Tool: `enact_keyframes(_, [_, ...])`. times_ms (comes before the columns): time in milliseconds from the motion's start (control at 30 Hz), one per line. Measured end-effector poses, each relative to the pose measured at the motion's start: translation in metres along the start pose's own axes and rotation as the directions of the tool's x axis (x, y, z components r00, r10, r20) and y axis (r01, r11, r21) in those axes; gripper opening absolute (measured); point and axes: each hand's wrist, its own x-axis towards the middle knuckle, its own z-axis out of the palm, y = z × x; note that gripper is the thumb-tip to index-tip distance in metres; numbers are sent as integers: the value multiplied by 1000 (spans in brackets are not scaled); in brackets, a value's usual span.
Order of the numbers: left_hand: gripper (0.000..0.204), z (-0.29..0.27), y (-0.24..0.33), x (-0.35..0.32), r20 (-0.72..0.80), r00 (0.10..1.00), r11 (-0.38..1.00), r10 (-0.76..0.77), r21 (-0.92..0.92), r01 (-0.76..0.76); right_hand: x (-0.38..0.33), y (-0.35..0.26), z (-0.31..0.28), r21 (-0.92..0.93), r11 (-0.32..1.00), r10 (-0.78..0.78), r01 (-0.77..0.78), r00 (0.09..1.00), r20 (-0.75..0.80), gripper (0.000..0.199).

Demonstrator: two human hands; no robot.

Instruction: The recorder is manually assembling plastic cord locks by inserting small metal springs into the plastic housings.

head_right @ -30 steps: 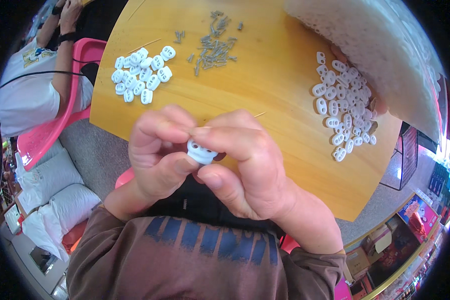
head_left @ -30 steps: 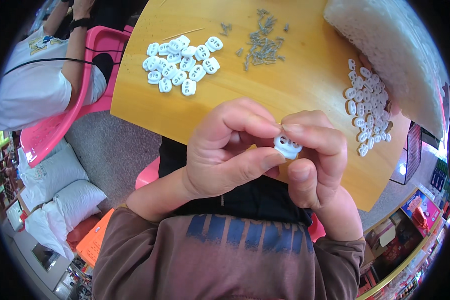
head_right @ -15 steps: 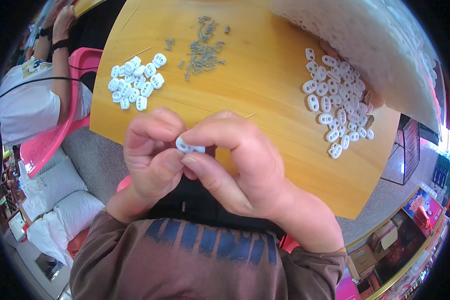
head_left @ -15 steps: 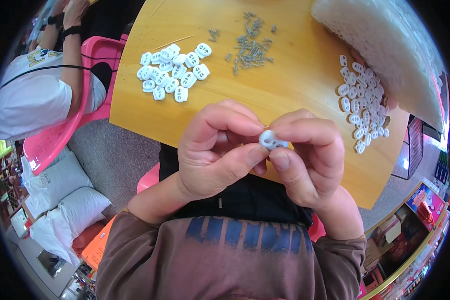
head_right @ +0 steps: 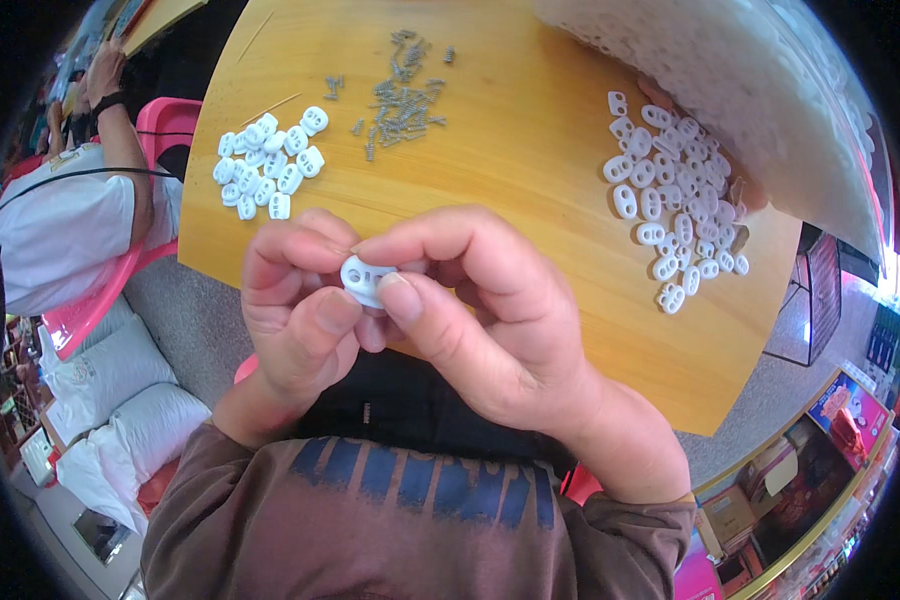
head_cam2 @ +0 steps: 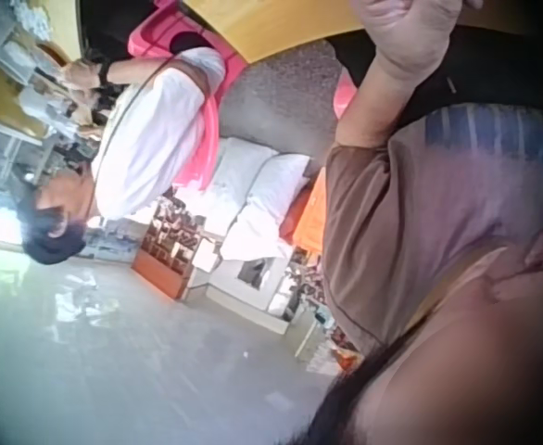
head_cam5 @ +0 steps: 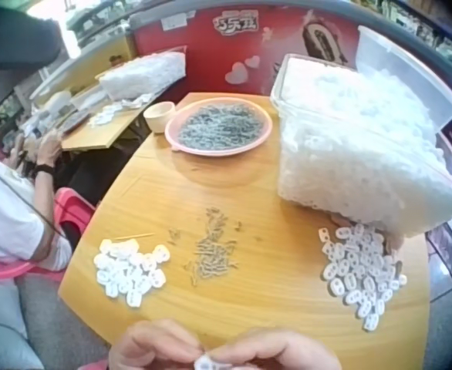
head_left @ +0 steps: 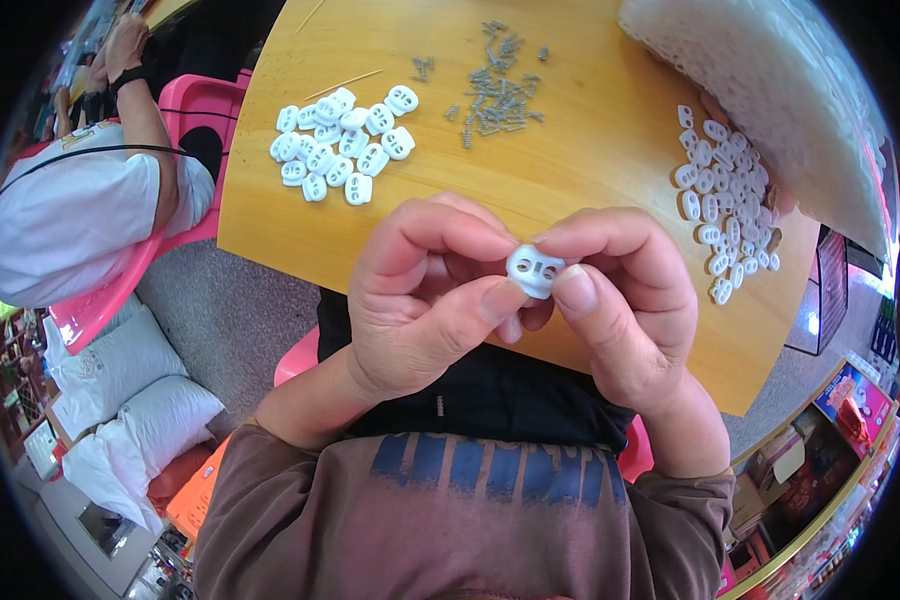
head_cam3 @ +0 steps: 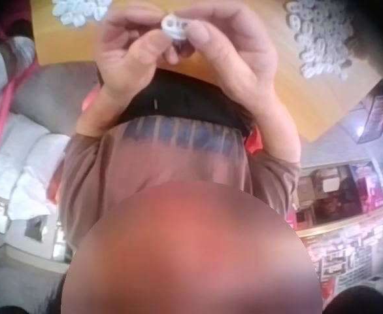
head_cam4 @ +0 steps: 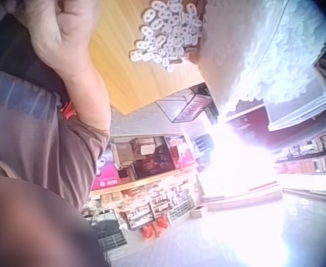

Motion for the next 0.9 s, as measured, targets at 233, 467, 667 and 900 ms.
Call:
enact_keyframes(233, [19,1,-2,1,-1,1000,999,-16,-31,16,1,-4,0,159,976,153,-145,987,-40,16])
enact_keyframes(467, [17,0,-1,3,-16,999,999,-30,-15,30,4,-2,1,154,966,227,-210,969,-101,16])
enact_keyframes(667, [15,-1,0,3,-19,998,998,-56,-12,56,6,-3,-1,180,960,228,-212,971,-71,17])
enact_keyframes(900, [15,-1,3,2,-28,997,998,-68,4,69,6,-5,-1,192,952,256,-239,964,-71,18])
